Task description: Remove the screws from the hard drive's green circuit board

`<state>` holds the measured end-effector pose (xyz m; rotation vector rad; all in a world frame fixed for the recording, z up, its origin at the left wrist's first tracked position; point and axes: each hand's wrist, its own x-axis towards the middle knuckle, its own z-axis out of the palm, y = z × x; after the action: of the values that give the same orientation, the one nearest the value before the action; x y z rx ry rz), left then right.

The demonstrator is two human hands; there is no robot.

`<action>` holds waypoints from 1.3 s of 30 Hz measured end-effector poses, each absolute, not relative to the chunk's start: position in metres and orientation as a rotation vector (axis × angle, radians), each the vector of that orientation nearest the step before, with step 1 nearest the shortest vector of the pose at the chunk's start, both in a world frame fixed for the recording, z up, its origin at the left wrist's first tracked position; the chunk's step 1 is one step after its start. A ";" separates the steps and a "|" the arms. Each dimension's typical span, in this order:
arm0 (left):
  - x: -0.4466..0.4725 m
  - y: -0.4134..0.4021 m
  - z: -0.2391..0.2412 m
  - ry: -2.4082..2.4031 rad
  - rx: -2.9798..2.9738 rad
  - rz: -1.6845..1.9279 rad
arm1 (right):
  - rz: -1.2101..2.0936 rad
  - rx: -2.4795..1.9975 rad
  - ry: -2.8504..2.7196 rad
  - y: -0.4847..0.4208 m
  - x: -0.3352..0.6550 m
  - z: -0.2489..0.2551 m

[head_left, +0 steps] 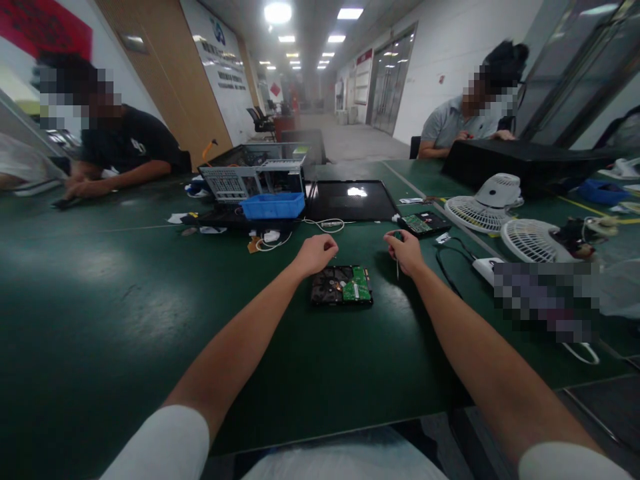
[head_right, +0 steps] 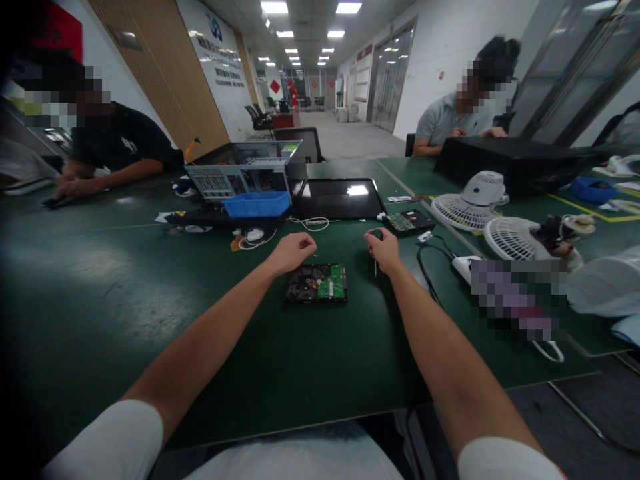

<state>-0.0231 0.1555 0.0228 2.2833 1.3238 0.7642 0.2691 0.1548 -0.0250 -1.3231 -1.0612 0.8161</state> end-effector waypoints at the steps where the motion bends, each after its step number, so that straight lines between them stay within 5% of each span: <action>1: -0.023 0.155 0.024 1.303 2.261 0.779 | 0.807 -1.311 -1.035 0.154 0.270 -0.025; 9: -0.018 0.153 0.025 1.112 1.936 0.857 | 1.092 -1.041 -0.825 0.136 0.272 -0.002; 20: -0.005 0.135 0.041 0.882 1.779 0.867 | 1.484 -1.067 -1.270 0.096 0.209 0.032; 39: 0.005 0.116 0.049 0.899 2.303 1.144 | 1.512 -1.005 -1.175 0.091 0.203 0.034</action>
<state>0.0045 0.1162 0.0490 2.3031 0.8994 1.1436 0.2034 0.0912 0.0342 -1.0055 -1.1755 1.5115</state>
